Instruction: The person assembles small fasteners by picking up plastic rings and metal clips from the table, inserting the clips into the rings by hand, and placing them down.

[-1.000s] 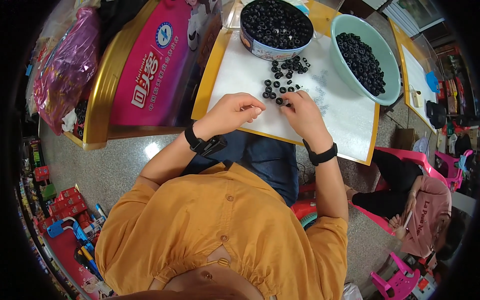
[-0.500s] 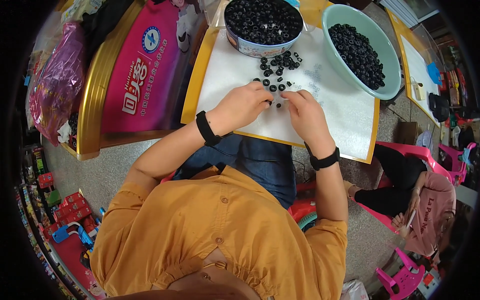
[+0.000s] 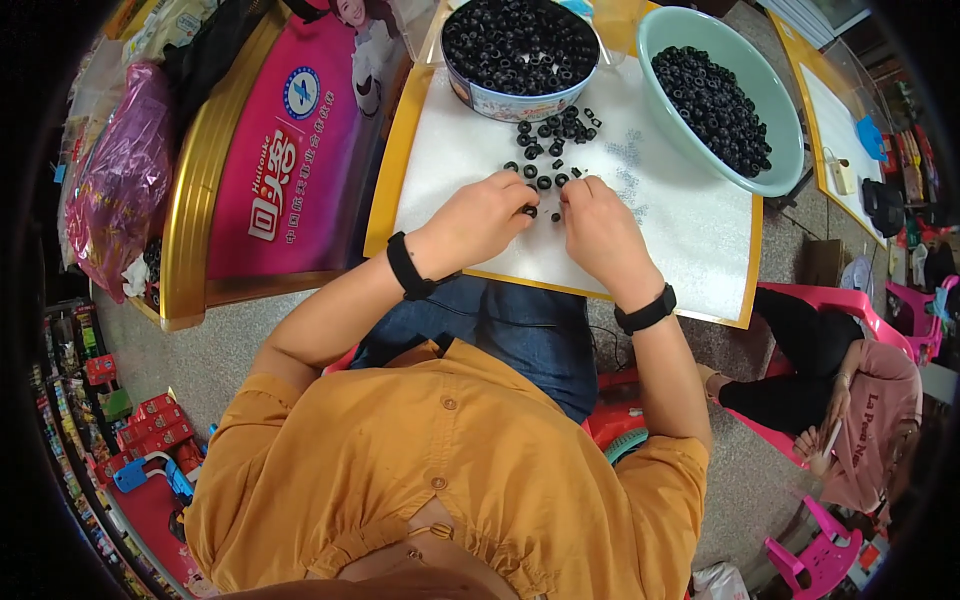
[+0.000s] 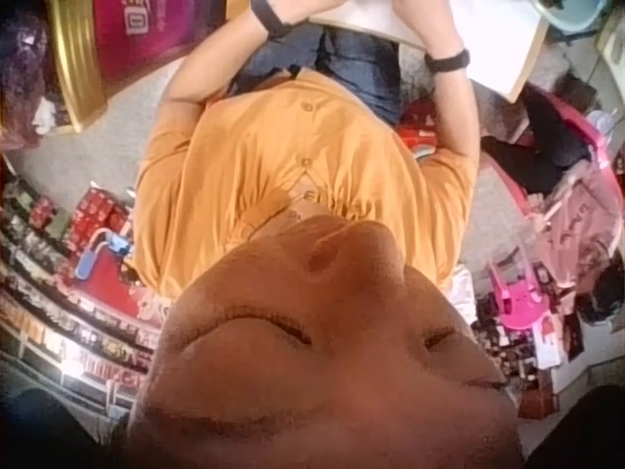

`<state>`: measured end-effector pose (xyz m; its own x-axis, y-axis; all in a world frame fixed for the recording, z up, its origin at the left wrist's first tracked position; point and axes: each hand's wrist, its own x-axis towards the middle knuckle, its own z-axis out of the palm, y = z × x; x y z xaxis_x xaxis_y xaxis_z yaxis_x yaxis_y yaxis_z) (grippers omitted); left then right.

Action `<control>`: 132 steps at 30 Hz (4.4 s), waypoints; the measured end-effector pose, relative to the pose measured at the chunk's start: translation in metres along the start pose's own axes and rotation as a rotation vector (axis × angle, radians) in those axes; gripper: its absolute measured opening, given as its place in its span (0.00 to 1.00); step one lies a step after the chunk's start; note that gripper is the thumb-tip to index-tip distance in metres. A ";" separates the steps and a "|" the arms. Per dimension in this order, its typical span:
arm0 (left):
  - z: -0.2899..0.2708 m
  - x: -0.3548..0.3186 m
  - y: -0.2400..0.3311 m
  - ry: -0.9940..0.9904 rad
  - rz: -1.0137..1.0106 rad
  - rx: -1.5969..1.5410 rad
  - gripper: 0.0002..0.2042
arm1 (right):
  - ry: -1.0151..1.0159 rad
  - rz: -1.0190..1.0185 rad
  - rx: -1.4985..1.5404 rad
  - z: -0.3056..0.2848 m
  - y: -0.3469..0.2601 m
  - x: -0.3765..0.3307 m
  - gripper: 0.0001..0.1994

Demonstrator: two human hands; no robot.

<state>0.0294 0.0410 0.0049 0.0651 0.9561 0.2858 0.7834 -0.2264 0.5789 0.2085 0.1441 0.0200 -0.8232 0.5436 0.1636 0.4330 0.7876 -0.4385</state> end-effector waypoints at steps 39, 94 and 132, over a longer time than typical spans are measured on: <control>-0.040 -0.040 0.023 -0.132 -0.416 -1.214 0.11 | 0.375 0.118 0.881 0.005 -0.071 -0.045 0.07; -0.027 -0.073 0.023 -0.026 -0.452 -1.278 0.16 | 0.383 0.238 0.676 0.031 -0.075 -0.039 0.08; -0.047 -0.081 0.041 0.060 -0.291 -1.248 0.15 | 0.343 0.124 1.274 0.011 -0.115 -0.053 0.09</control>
<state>0.0271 -0.0546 0.0420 -0.0629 0.9971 0.0439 -0.3451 -0.0630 0.9365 0.1984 0.0220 0.0524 -0.5879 0.7854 0.1937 -0.3027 0.0084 -0.9530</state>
